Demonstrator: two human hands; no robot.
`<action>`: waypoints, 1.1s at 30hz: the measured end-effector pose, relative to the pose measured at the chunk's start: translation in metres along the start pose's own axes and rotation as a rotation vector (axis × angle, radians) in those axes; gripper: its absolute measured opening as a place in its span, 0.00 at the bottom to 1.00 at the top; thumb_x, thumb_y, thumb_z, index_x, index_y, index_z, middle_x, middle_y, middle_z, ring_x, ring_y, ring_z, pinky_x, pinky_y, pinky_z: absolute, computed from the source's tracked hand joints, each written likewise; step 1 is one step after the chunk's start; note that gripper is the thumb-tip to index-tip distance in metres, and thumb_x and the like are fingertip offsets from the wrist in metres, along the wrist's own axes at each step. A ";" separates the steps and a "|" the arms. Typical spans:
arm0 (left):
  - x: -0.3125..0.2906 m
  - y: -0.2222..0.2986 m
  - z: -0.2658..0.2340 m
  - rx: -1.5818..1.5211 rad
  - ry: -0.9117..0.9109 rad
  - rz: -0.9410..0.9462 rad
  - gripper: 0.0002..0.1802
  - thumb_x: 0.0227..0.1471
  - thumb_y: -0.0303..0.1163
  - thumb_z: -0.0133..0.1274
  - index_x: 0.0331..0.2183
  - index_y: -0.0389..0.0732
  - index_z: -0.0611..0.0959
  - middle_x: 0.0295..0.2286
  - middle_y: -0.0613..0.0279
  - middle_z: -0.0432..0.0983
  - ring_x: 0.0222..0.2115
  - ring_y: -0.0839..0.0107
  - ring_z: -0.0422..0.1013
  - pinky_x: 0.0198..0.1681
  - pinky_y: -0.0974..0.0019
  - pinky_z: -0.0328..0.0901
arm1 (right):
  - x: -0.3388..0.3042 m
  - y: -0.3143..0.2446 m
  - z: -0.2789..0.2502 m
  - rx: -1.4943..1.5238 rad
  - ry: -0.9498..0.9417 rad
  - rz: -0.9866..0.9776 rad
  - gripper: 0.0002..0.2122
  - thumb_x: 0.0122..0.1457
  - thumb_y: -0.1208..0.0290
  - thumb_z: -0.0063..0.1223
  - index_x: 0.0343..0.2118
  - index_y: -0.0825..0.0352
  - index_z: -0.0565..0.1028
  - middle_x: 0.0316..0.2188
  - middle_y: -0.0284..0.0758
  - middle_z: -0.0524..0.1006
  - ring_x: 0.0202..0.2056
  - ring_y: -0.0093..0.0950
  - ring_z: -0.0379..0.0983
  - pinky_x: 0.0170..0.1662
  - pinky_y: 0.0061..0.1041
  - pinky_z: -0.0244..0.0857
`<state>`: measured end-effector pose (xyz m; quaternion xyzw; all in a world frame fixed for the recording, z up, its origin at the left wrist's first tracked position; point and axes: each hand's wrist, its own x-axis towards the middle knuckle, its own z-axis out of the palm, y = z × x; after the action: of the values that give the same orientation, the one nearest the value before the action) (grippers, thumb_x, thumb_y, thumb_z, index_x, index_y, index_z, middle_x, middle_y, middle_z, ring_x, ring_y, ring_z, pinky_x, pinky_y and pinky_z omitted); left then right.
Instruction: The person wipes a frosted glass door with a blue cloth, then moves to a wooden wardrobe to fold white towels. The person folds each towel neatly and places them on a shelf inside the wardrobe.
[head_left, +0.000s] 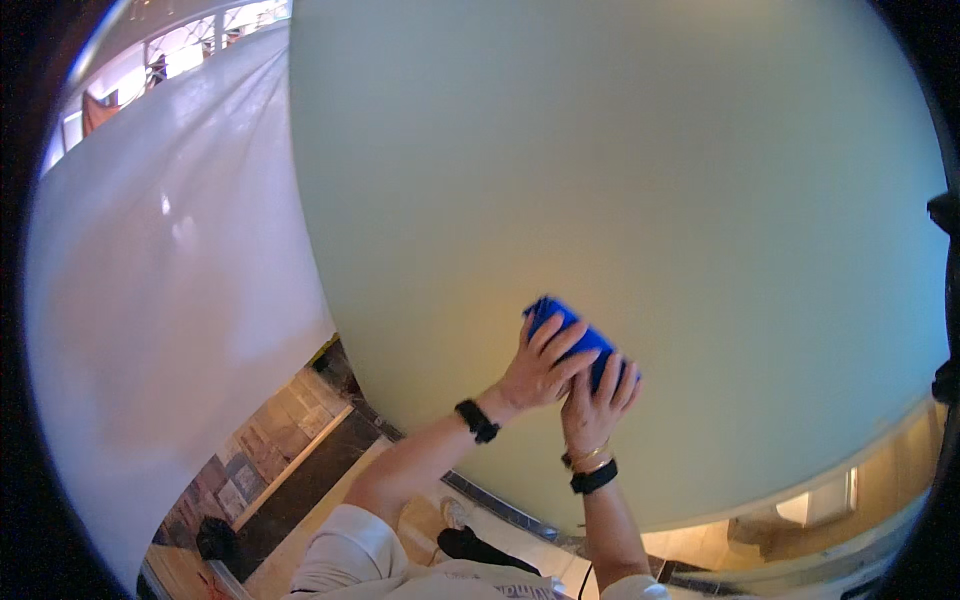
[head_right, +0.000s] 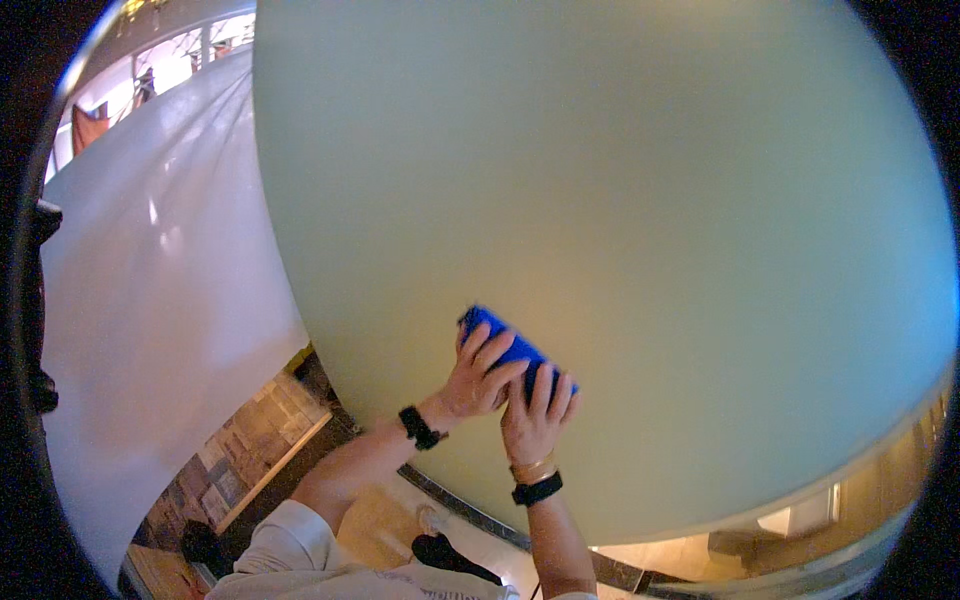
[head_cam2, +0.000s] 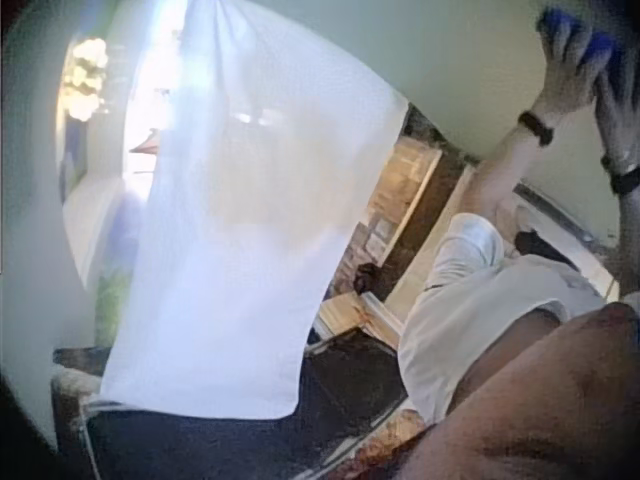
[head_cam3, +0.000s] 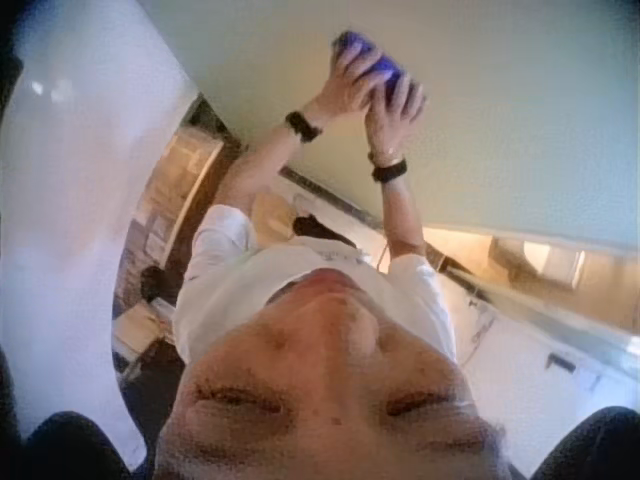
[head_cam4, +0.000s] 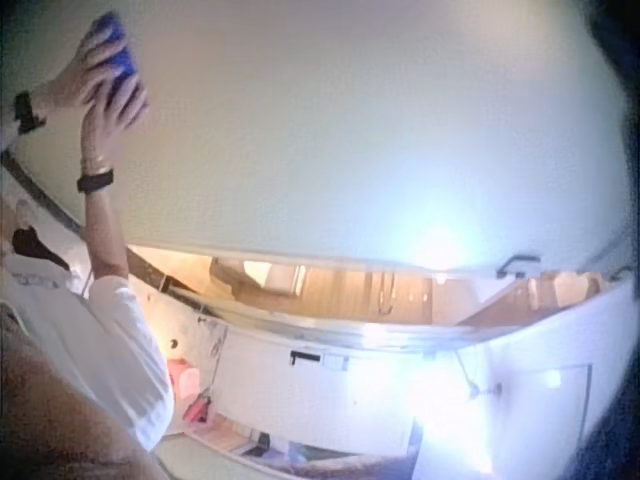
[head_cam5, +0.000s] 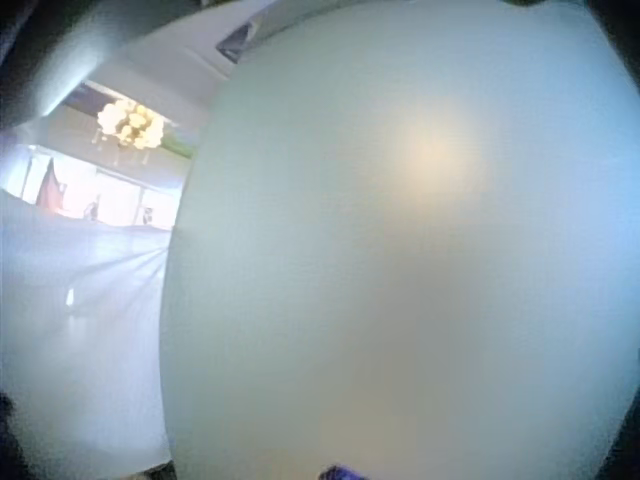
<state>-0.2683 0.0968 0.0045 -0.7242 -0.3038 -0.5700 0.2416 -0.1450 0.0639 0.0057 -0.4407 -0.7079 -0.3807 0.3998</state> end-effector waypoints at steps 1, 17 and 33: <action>-0.028 -0.008 0.000 0.017 -0.017 -0.008 0.25 0.45 0.37 0.52 0.47 0.55 0.66 0.53 0.59 0.53 0.57 0.56 0.41 0.56 0.42 0.36 | -0.024 -0.009 0.014 -0.007 -0.067 -0.050 0.15 0.51 0.70 0.47 0.44 0.58 0.71 0.54 0.42 0.57 0.54 0.47 0.50 0.55 0.49 0.44; 0.079 -0.064 -0.081 0.045 0.034 0.131 0.22 0.40 0.37 0.57 0.41 0.58 0.72 0.52 0.60 0.57 0.55 0.57 0.47 0.56 0.47 0.42 | 0.085 -0.077 0.000 0.099 0.171 0.082 0.13 0.55 0.75 0.43 0.43 0.62 0.71 0.55 0.45 0.57 0.57 0.49 0.45 0.56 0.50 0.39; 0.045 -0.161 -0.127 0.031 0.182 -0.038 0.25 0.38 0.32 0.59 0.42 0.53 0.71 0.53 0.57 0.55 0.55 0.54 0.47 0.55 0.47 0.43 | 0.129 -0.171 0.058 0.102 0.096 -0.036 0.14 0.50 0.70 0.46 0.41 0.53 0.73 0.54 0.28 0.61 0.56 0.38 0.51 0.58 0.45 0.36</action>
<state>-0.4628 0.1284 0.0787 -0.6596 -0.3029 -0.6332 0.2687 -0.3550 0.1016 0.0680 -0.3881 -0.7142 -0.3721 0.4483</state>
